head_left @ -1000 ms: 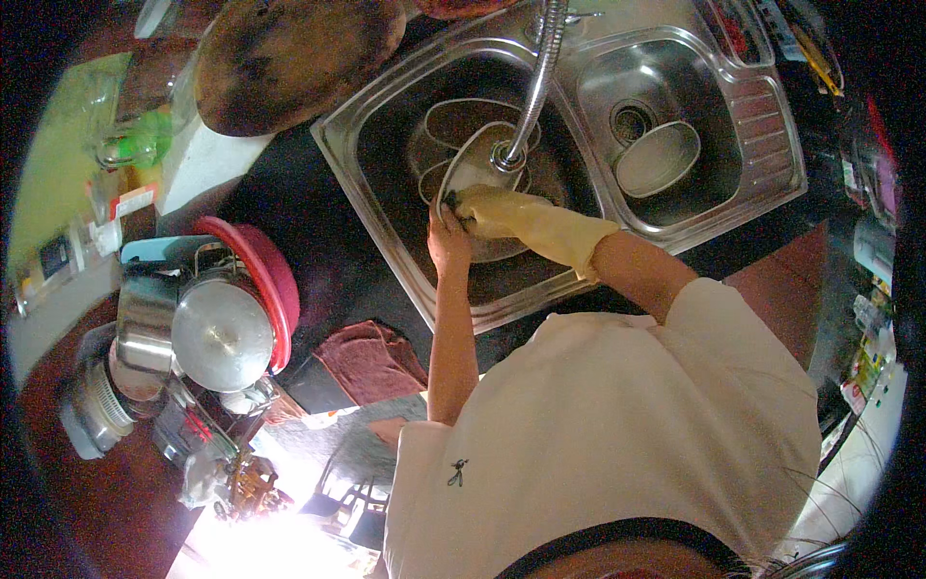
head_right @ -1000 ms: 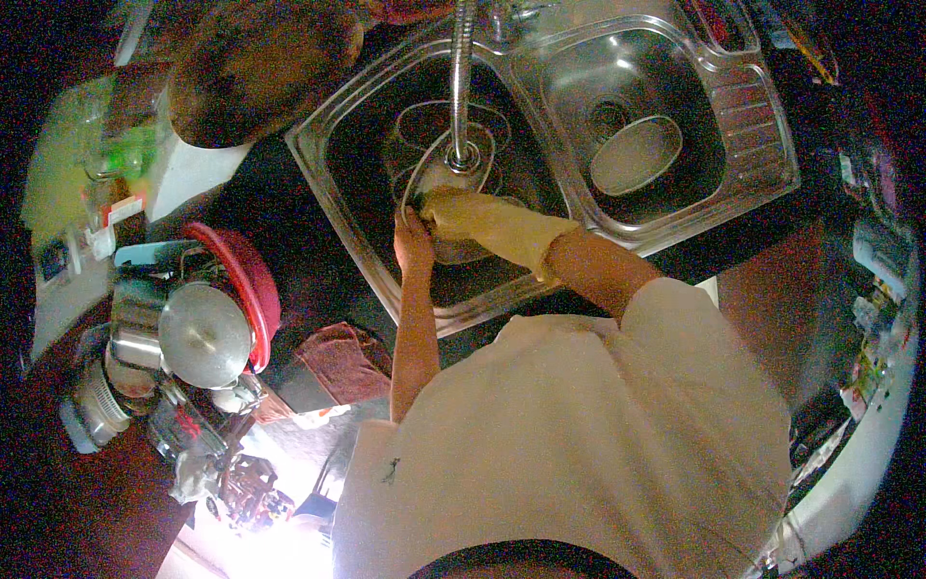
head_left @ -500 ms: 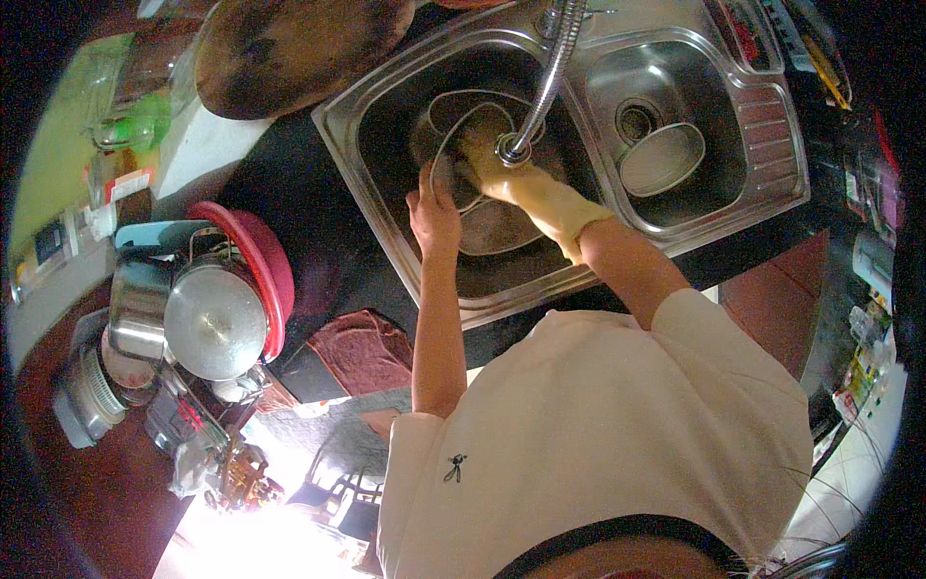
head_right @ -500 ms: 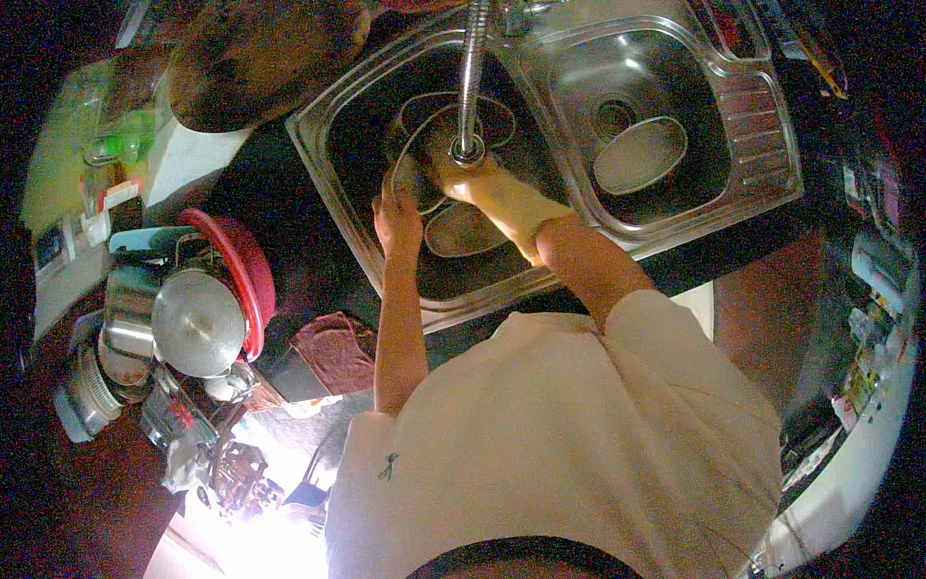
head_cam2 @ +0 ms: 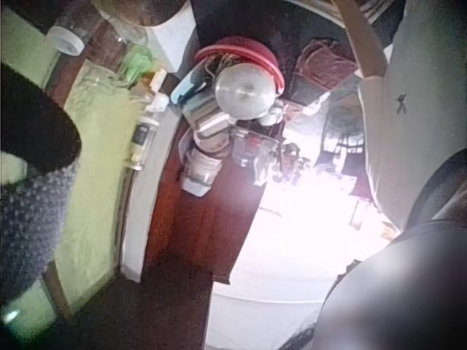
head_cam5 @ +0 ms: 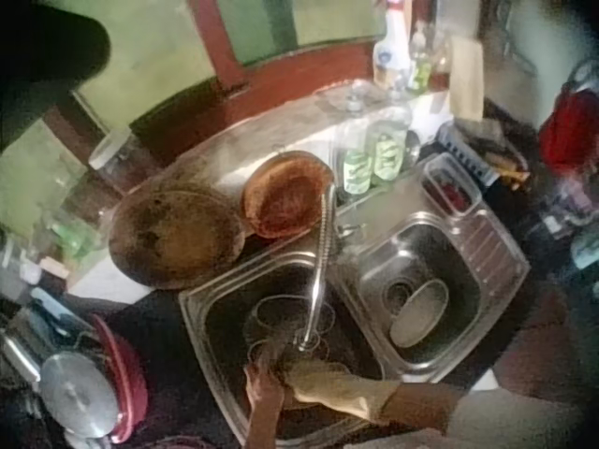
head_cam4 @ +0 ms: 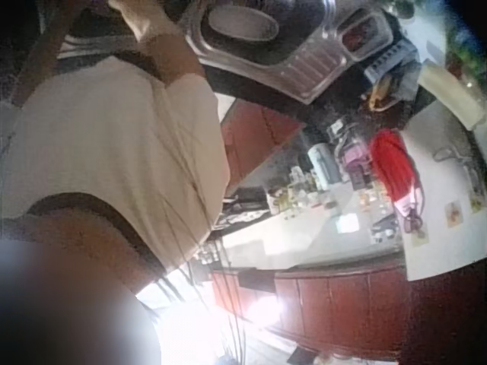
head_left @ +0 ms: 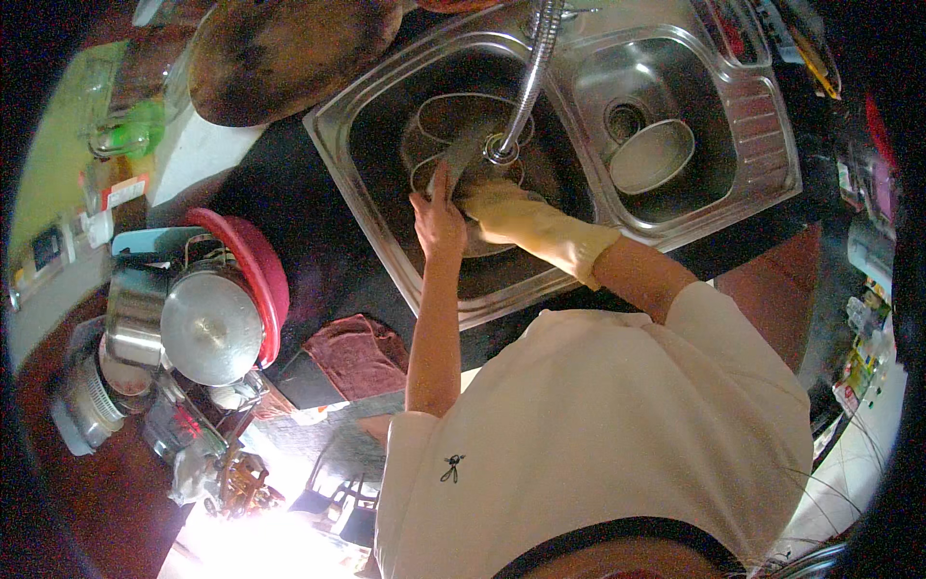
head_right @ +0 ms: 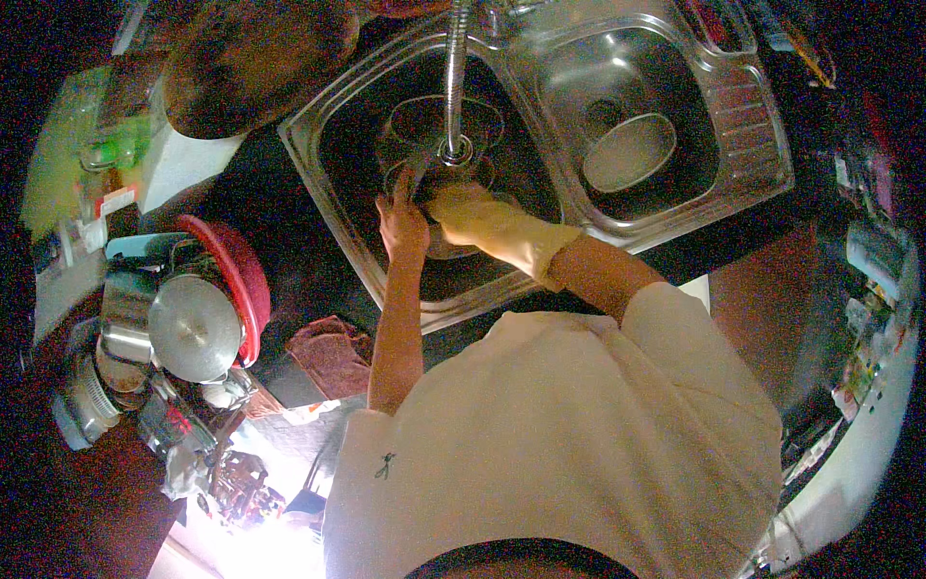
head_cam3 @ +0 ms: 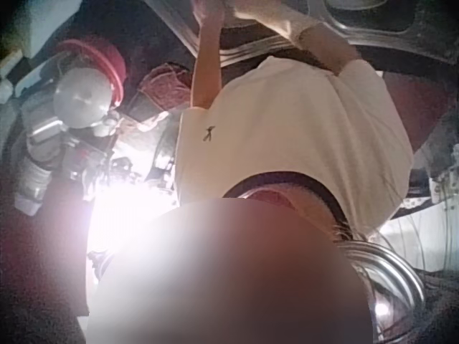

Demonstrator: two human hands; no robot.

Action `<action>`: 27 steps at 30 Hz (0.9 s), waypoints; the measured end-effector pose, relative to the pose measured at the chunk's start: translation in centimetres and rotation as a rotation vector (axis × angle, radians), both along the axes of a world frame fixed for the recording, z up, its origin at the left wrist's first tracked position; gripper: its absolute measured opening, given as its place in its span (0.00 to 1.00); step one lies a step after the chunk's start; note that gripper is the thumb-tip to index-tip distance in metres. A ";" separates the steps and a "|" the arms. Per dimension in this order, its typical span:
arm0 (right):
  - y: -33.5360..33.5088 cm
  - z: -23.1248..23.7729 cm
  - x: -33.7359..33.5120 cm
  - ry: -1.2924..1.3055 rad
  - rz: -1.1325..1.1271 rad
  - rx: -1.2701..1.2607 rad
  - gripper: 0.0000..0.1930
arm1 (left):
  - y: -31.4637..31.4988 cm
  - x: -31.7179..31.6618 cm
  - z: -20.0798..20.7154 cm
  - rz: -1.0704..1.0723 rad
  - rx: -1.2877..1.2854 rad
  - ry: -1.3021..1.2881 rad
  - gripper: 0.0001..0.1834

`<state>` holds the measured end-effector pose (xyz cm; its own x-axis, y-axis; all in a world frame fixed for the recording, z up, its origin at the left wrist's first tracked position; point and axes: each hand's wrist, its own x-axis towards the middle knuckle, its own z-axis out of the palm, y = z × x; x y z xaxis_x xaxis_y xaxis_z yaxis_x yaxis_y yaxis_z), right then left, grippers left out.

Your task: The person washes dishes by hand in a sink. They scrub a bowl, a plate, and a plastic container using a sponge and rinse them under running water.

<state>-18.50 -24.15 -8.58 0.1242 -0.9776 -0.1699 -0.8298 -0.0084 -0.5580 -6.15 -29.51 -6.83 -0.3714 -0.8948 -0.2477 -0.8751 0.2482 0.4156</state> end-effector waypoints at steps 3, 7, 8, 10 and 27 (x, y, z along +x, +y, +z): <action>-1.2 -11.4 -1.7 0.041 -0.520 0.090 0.10 | 0.2 -2.5 0.5 -0.095 -0.014 0.010 0.40; 0.4 -8.4 -0.2 0.098 -0.765 0.098 0.08 | 0.7 -1.7 -0.2 -0.113 -0.149 0.012 0.38; 1.6 -11.8 0.5 0.613 -0.593 -0.234 0.07 | 0.4 -3.3 0.5 -0.146 -0.156 0.029 0.38; 1.2 -7.7 1.8 0.975 -0.460 -0.269 0.08 | 0.0 -2.5 0.3 -0.112 -0.153 -0.038 0.37; 1.4 -6.4 -2.6 -0.014 -0.334 0.081 0.14 | -0.3 -4.6 1.8 -0.147 -0.089 -0.134 0.36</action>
<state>-21.15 -22.70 -14.94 -0.1974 -0.9482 -0.2491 -0.7718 0.3070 -0.5568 -10.71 -29.79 -5.06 -0.4686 -0.8540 -0.2259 -0.8727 0.4079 0.2682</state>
